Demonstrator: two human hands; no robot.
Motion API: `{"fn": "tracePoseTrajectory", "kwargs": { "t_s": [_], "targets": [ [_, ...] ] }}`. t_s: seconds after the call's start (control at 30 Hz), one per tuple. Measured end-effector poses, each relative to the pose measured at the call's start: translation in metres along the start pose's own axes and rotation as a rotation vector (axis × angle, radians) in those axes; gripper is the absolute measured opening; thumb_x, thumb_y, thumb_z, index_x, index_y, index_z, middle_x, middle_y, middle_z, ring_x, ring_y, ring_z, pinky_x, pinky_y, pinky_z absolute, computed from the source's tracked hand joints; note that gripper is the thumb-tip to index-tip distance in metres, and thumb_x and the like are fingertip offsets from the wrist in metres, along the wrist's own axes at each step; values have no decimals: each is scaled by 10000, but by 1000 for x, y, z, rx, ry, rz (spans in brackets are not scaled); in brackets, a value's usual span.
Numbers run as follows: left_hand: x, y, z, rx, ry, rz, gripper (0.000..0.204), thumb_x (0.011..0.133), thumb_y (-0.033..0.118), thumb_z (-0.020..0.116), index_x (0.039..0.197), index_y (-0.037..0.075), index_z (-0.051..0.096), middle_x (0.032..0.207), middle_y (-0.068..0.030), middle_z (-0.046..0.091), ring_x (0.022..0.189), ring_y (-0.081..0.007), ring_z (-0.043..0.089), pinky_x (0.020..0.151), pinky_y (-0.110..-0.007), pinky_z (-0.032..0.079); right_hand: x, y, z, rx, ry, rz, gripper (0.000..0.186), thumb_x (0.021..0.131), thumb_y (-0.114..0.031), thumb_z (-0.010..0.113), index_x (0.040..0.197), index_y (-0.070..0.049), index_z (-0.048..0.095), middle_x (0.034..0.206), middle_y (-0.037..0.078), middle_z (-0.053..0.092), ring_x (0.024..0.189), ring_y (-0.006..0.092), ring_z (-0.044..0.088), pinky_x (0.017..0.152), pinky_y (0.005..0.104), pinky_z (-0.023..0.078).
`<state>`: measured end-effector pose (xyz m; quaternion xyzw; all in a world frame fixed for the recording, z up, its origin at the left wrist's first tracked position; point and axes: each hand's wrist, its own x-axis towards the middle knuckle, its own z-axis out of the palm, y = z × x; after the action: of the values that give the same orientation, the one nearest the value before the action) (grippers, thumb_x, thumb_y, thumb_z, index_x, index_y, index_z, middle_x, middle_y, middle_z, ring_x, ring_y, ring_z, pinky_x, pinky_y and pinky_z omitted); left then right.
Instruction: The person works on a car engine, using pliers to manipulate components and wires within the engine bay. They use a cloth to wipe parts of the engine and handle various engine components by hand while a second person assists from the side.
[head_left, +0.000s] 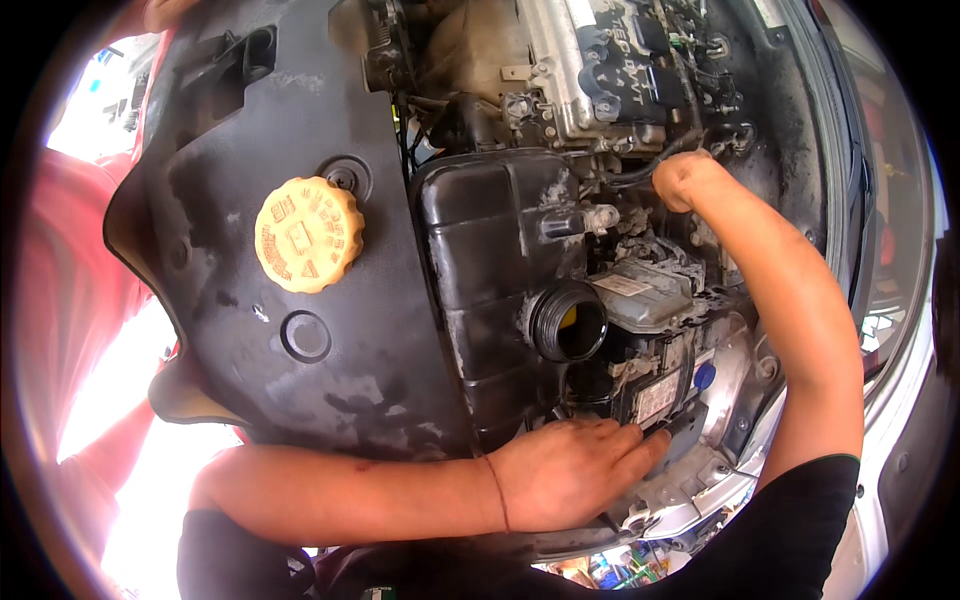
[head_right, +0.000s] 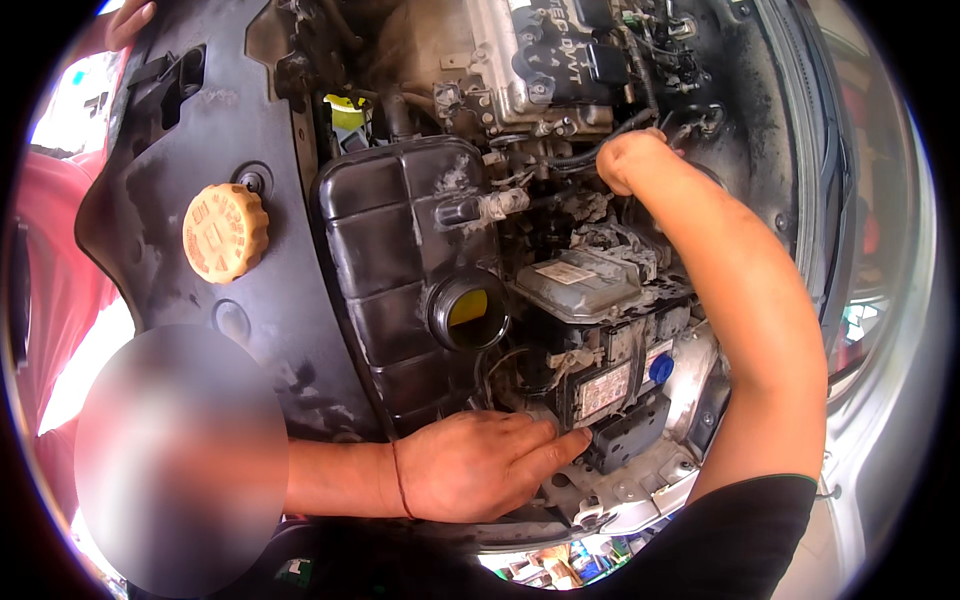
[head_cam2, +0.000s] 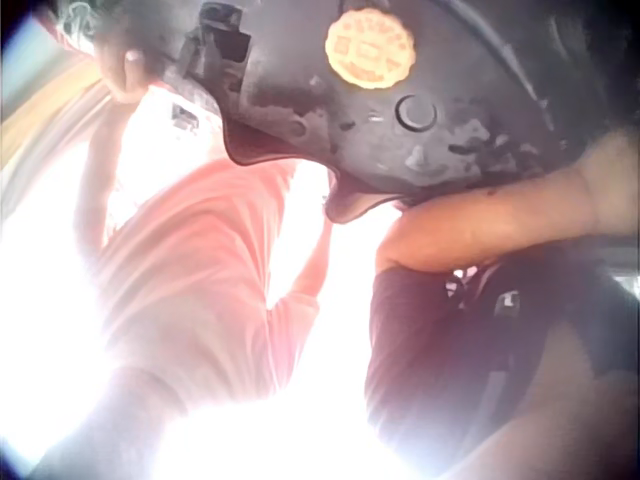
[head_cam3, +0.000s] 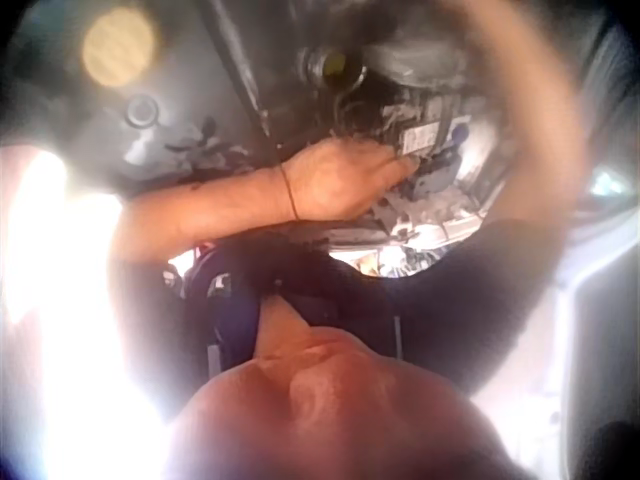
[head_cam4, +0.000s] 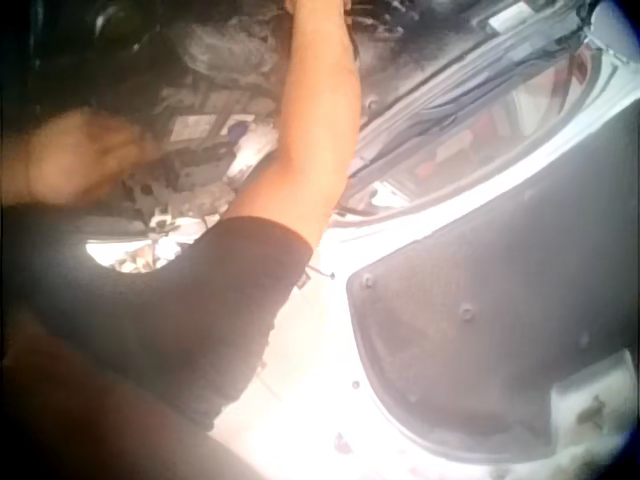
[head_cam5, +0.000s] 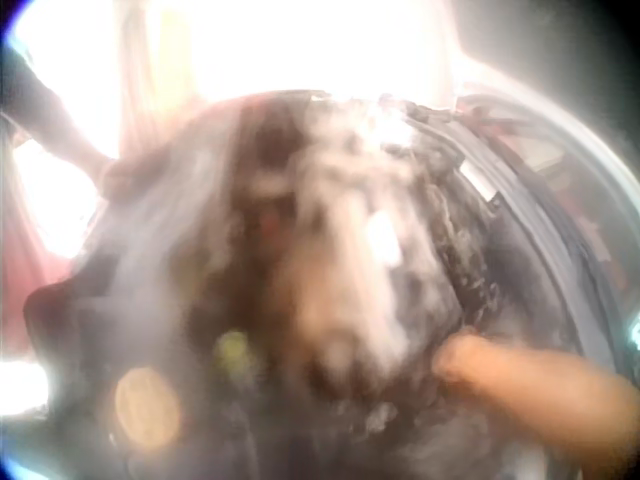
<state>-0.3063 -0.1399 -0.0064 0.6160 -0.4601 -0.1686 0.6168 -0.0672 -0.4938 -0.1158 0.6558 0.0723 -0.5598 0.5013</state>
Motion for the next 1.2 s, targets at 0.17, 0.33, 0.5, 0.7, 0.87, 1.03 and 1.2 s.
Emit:
{"fn": "tracePoseTrajectory", "kwargs": {
  "t_s": [0.17, 0.33, 0.5, 0.7, 0.87, 1.03, 1.2],
  "targets": [
    [1, 1, -4, -6, -1, -25, 574, 797, 95, 657, 1342, -44, 537, 921, -98, 584, 821, -236, 651, 675, -337, 567, -44, 8, -3, 151, 164, -33, 276, 777, -105, 696, 1032, -72, 796, 1179, 119, 742, 1060, 290, 725, 835, 385, 569],
    [1, 0, -1, -27, -14, -31, 582, 793, 96, 667, 1342, -44, 535, 942, -99, 594, 836, -239, 655, 684, -341, 564, -68, 28, 15, 507, 9, -186, 506, 787, -25, 590, 1280, -94, 679, 1148, 173, 733, 1058, 350, 705, 855, 393, 566],
    [3, -1, -1, -45, -11, -17, 587, 794, 70, 671, 1349, -51, 523, 939, -102, 594, 832, -254, 651, 696, -353, 561, -61, 20, 29, 426, 86, -262, 617, 807, 11, 555, 1393, -181, 569, 1036, 138, 734, 944, 310, 714, 780, 430, 547],
    [2, 0, -6, -65, -7, -31, 568, 815, 59, 669, 1351, -54, 523, 906, -109, 588, 803, -264, 644, 694, -361, 560, -72, 34, 2, 463, 77, -273, 661, 761, 23, 540, 1380, -192, 629, 1167, 134, 735, 1034, 292, 706, 827, 400, 551],
    [2, -2, 0, -81, 24, -15, 552, 826, 49, 660, 1351, -56, 524, 886, -109, 583, 780, -268, 640, 682, -365, 558, -85, 40, 0, 583, -39, -267, 707, 771, -22, 496, 1443, -221, 590, 1406, 107, 635, 1176, 291, 661, 936, 386, 549],
    [1, -3, -3, -101, 27, -36, 548, 826, 39, 651, 1351, -56, 524, 889, -112, 586, 792, -267, 641, 683, -367, 553, -97, 31, -10, 634, -9, -273, 691, 754, -9, 514, 1401, -221, 628, 1246, 113, 716, 1092, 271, 689, 887, 374, 552],
    [6, -2, 0, -141, 11, -31, 562, 819, 34, 654, 1357, -54, 517, 891, -117, 585, 788, -272, 640, 680, -374, 551, -39, 34, 71, 728, 176, -381, 690, 767, -2, 489, 1423, -188, 593, 1163, 139, 723, 867, 299, 724, 696, 398, 574]
  ]
}}
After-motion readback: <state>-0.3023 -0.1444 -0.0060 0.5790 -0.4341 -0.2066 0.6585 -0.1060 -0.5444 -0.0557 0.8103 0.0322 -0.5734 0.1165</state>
